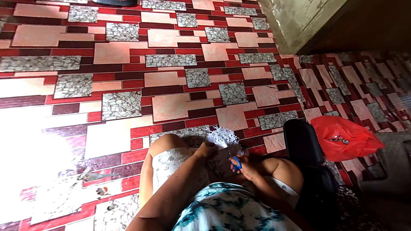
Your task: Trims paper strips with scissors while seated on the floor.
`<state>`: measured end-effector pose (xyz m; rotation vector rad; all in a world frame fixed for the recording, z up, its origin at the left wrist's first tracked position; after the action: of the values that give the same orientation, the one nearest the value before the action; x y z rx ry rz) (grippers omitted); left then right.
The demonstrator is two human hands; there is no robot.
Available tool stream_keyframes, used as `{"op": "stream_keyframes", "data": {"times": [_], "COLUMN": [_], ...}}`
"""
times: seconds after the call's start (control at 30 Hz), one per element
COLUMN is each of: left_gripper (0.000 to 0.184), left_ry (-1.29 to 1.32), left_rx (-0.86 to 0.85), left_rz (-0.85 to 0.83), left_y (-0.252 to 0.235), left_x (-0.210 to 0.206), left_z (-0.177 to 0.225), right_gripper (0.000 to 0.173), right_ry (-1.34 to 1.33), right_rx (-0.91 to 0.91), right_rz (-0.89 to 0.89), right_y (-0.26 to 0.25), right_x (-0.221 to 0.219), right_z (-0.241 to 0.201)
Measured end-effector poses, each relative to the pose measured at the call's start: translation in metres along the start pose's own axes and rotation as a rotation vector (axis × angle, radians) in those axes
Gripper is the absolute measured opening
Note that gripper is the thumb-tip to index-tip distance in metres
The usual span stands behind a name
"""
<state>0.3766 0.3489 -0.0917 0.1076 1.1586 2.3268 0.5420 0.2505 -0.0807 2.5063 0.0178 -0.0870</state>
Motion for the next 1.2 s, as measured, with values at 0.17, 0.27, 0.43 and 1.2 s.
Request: {"op": "stream_keyframes", "data": {"times": [0.17, 0.27, 0.43, 1.2], "left_gripper": [0.015, 0.015, 0.016, 0.019], "left_ry": [-0.024, -0.026, -0.031, -0.102], "left_rx": [-0.008, -0.006, -0.057, -0.007], "left_rz": [-0.012, 0.002, 0.054, 0.001], "left_y": [-0.002, 0.0, -0.002, -0.003], "left_x": [-0.002, -0.002, 0.004, -0.001], "left_z": [-0.001, 0.0, 0.004, 0.001], "right_gripper": [0.017, 0.016, 0.02, 0.02], "right_ry": [-0.017, -0.024, -0.004, 0.014], "right_rx": [0.021, 0.025, 0.026, -0.003], "right_rz": [-0.016, -0.004, -0.018, -0.042], "right_y": [-0.002, -0.003, -0.003, -0.001], "right_x": [-0.002, 0.0, 0.001, -0.003], "right_z": [-0.001, 0.0, 0.0, -0.002]}}
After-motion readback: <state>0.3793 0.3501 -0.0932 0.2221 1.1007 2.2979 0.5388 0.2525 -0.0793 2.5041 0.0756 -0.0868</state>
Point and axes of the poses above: each hand's wrist, its own y-axis away from the middle knuckle, its own x-axis out of the back of the hand, z = x × y, the point moved 8 cm from there along -y, towards the middle knuckle, and after that the axes turned 4 degrees about x, right-handed, at the moved point
